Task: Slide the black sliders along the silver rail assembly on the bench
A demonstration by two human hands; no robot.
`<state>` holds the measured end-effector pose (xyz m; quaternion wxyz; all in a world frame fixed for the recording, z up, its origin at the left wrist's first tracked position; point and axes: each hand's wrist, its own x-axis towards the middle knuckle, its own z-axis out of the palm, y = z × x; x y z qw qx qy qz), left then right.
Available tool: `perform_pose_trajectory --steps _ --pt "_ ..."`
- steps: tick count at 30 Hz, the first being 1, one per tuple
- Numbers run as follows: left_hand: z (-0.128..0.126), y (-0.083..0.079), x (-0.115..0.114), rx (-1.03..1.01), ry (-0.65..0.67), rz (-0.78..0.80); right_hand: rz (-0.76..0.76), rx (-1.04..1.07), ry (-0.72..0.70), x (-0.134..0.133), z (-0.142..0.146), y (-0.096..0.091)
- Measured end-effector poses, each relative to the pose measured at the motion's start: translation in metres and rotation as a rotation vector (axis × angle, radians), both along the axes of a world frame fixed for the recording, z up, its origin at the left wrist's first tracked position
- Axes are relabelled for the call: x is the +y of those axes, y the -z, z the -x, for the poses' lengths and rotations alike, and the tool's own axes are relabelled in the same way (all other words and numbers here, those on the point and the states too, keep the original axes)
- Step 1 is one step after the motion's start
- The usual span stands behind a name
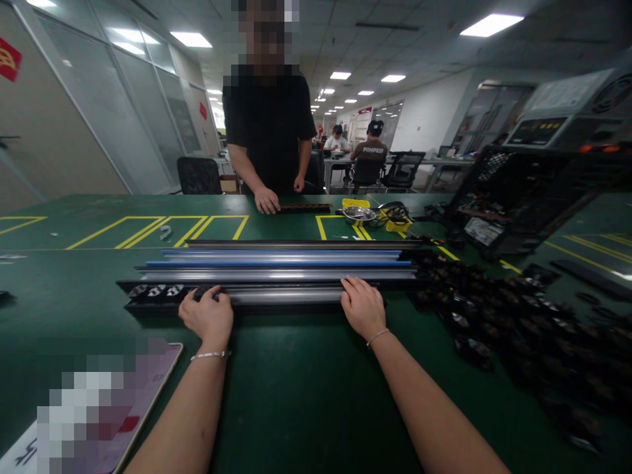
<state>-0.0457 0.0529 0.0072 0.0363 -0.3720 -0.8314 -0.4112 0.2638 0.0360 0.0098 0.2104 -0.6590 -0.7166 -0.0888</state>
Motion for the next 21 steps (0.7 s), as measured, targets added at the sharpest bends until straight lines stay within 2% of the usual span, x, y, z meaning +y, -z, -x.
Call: perform_pose_trajectory --steps 21 --pt "0.0037 0.0062 0.0030 0.024 0.000 -0.034 -0.063 0.041 0.009 -0.0015 0.0003 0.0005"
